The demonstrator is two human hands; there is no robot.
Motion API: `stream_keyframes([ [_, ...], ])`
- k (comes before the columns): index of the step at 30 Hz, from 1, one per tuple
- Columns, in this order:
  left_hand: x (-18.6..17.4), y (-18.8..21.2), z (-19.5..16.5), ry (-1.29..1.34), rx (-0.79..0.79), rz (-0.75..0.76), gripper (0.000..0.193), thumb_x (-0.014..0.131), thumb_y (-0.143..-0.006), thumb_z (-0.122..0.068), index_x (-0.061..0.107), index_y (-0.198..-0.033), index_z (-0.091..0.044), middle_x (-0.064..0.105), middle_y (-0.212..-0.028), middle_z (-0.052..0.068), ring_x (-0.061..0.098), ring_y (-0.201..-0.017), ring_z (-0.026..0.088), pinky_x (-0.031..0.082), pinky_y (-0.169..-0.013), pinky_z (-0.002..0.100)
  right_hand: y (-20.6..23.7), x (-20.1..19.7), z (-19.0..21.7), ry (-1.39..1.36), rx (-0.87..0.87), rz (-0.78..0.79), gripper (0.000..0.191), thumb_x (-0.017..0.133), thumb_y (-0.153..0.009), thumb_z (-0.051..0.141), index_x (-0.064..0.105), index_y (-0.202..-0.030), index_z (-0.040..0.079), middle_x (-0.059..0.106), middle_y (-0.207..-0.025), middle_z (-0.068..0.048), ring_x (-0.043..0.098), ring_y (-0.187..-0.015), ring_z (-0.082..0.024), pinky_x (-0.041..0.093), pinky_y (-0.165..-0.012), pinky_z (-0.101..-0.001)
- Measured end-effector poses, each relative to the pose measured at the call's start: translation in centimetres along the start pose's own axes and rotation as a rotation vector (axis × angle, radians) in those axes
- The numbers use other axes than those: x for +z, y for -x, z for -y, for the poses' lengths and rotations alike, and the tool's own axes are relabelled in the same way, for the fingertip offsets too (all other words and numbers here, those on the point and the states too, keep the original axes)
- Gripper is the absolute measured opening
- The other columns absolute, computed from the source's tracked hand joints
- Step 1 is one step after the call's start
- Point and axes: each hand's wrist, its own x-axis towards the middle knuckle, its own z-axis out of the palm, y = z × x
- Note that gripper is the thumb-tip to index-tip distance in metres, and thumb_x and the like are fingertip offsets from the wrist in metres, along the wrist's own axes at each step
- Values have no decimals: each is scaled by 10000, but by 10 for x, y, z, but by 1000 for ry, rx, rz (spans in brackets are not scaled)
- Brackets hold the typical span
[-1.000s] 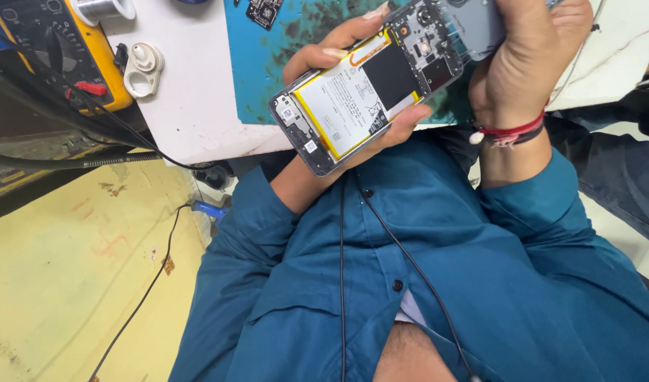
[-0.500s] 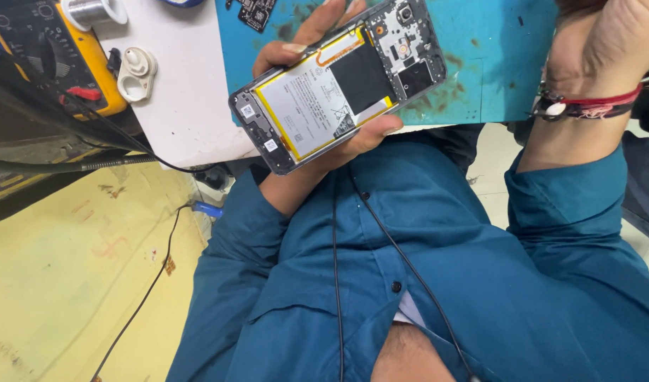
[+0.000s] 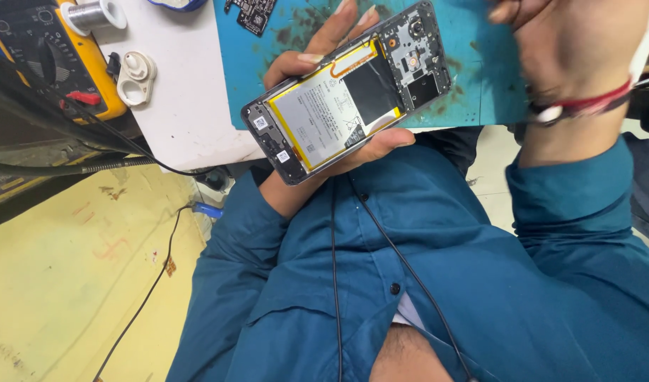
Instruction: The person repairs a smartphone at a workbench. They pry open the phone's back cover, work on the internal components with a screwdriver and pry tool, reposition the phone repeatedly, and press the cover back into place while handling the device throughout.
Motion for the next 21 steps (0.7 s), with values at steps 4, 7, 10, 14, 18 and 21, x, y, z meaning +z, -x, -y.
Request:
stream_keyframes([
  [4, 4, 2, -1, 59, -36, -2, 967, 1010, -764, -141, 287, -1394, -271, 299, -1665, 107, 372, -1542, 273, 379, -1253, 441, 11, 36, 57, 217, -224, 358, 124, 708, -1081, -7, 656, -1191, -26, 664, -1072, -119, 664, -995, -215, 516, -874, -282],
  [7, 4, 2, -2, 63, -50, 55, 955, 1008, -776, -157, 282, -1387, -263, 260, -1693, 112, 361, -1547, 271, 369, -1258, 433, 3, 56, 90, 297, -410, 573, 176, 730, -1059, -34, 670, -1224, -31, 684, -1105, -123, 685, -1027, -214, 535, -897, -275],
  [10, 5, 1, 1, 97, -46, 80, 935, 1003, -782, -150, 295, -1382, -260, 245, -1706, 97, 361, -1552, 263, 375, -1256, 421, -8, 69, 107, 354, -527, 645, 233, 751, -1036, -61, 684, -1258, -36, 705, -1138, -127, 707, -1059, -212, 555, -920, -269],
  [14, 7, 2, 6, 32, -56, 101, 915, 1006, -798, -183, 286, -1360, -241, 208, -1707, 102, 336, -1556, 267, 390, -1292, 425, -13, 74, 113, 406, -605, 625, 245, 731, -1011, -58, 673, -1245, -15, 715, -1130, -122, 717, -1047, -201, 561, -905, -256],
  [18, 7, 3, 10, 18, -139, 126, 891, 1007, -789, -231, 300, -1331, -196, 207, -1699, 134, 331, -1554, 300, 393, -1269, 439, -14, 72, 114, 516, -738, 616, 267, 723, -988, -64, 682, -1248, -16, 705, -1079, -119, 705, -997, -227, 532, -855, -284],
  [21, 6, 1, 11, -36, -57, 111, 877, 1031, -804, -251, 318, -1315, -219, 253, -1699, 92, 348, -1546, 258, 312, -1278, 422, -14, 71, 116, 601, -809, 605, 254, 748, -991, -66, 701, -1236, -17, 692, -1013, -109, 690, -934, -235, 513, -812, -310],
])
